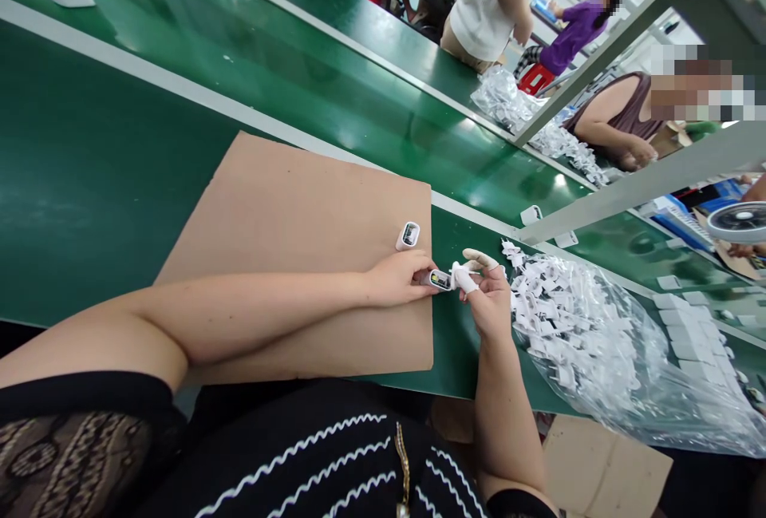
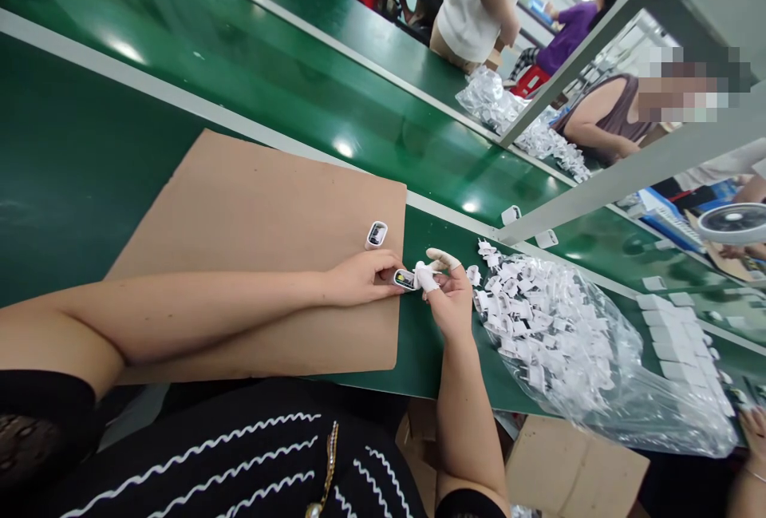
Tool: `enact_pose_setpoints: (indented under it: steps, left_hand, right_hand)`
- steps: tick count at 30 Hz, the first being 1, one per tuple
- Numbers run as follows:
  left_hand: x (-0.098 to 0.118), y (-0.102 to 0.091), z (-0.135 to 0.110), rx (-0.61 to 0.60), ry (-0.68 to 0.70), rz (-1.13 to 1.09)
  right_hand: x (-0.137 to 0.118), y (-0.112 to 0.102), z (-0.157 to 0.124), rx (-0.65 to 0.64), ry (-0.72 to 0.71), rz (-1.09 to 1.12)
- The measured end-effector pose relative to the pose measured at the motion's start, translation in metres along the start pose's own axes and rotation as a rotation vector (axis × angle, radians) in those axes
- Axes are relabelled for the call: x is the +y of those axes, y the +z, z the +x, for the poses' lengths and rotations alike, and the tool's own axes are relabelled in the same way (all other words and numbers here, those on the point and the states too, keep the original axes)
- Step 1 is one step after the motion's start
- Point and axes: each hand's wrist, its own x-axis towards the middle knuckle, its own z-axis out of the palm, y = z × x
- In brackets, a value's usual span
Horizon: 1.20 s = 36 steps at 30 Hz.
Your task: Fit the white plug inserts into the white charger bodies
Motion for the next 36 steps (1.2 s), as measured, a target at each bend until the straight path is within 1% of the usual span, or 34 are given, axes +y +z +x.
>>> enact_pose_setpoints:
  steps: [3,6,7,9,11,12,14,16,18,20,22,25,29,32,36]
  left_hand:
    - [0.003,0.000,-0.001,0.023,-0.006,-0.019]
    - [0.005,-0.001,-0.001,0.002,0.001,-0.043]
    - [0.005,-0.001,-0.001,-0.010,0.004,-0.045]
    - [0.004,-0.001,-0.001,-0.012,0.001,-0.035]
    - [0.003,-0.001,-0.001,-0.003,0.001,-0.025]
    - [0.002,0.000,-0.001,0.002,0.001,-0.021]
    - [0.001,0.000,-0.001,0.008,0.001,-0.018]
    - [0.000,0.000,0.000,0.004,-0.004,-0.025]
    - [-0.001,0.000,0.000,-0.002,-0.009,-0.033]
    - [-0.001,0.000,0.000,-0.006,-0.012,-0.038]
    - [0.000,0.000,0.000,-0.005,-0.009,-0.035]
    - [0.001,0.000,0.000,0.000,-0.007,-0.029]
    - [0.001,0.001,0.000,-0.003,-0.011,-0.035]
    - [0.000,0.001,0.001,-0.005,-0.020,-0.048]
    - [0.000,0.000,0.001,-0.008,-0.027,-0.049]
  right_hand:
    - [-0.002,-0.006,0.000,-0.033,0.032,0.021]
    - [-0.002,-0.011,-0.001,-0.106,0.096,0.049]
    - [-0.001,-0.012,-0.002,-0.110,0.096,0.041]
    - [0.000,-0.013,-0.003,-0.056,0.019,-0.039]
    - [0.000,-0.013,-0.003,0.008,-0.134,-0.160]
    - [0.001,-0.012,-0.004,0.013,-0.208,-0.219]
    - [0.001,-0.011,-0.004,-0.037,-0.310,-0.333]
    - [0.000,-0.009,-0.005,-0.098,-0.359,-0.460]
    - [-0.001,-0.008,-0.005,-0.117,-0.408,-0.599]
    - [-0.002,-0.007,-0.005,-0.109,-0.467,-0.696]
    - [-0.003,-0.006,-0.006,-0.086,-0.511,-0.744]
    - [-0.005,-0.006,-0.007,-0.062,-0.539,-0.768]
    - [-0.004,-0.008,-0.006,-0.079,-0.566,-0.807]
    - [-0.001,-0.008,-0.006,-0.074,-0.600,-0.880]
    - [0.003,-0.008,-0.007,-0.033,-0.643,-1.000]
